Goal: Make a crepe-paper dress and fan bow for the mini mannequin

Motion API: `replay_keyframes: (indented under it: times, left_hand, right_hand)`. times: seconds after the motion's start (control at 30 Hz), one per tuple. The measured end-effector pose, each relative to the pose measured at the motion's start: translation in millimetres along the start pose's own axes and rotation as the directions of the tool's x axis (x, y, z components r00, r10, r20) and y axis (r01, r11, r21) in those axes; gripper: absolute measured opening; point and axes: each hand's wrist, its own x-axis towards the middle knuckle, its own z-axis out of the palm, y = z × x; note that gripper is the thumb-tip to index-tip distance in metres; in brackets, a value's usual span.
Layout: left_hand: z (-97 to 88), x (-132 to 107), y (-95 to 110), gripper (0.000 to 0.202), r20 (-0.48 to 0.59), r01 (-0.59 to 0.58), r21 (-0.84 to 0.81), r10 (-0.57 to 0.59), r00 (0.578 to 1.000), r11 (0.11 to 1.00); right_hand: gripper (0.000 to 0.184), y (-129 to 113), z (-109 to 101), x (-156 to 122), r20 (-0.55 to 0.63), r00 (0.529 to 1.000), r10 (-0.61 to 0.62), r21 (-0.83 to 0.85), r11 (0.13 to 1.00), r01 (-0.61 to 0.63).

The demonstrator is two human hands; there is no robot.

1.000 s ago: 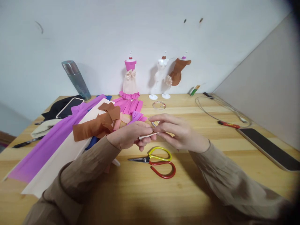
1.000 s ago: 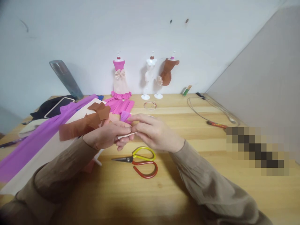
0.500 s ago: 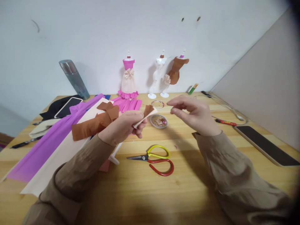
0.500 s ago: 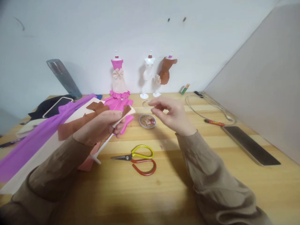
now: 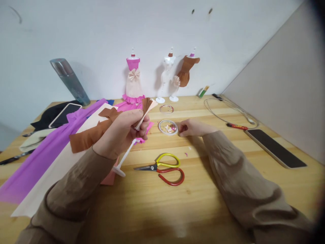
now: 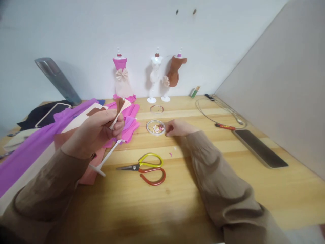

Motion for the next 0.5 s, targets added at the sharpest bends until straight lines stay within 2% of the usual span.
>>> replay_keyframes:
  times: [0.17,0.33,0.5]
  left_hand:
    - [4.2,-4,3,0.025,-0.015,-0.015,0.066,0.016,1.0,0.998]
    - [6.9,-10,-2,0.026,0.006,0.017,0.154,-0.018,1.0,0.988]
    - [17.1,-15,-7,0.024,-0.015,-0.036,0.161,0.039,0.999,0.986]
  right_hand:
    - [0.021,8,8,8,0.009,1.0,-0.014,0.079,0.997,0.013]
    - [0.026,12,8,9,-0.004,1.0,-0.025,0.165,0.986,0.025]
    - [0.03,11,5,8,0.003,1.0,-0.027,0.245,0.969,0.025]
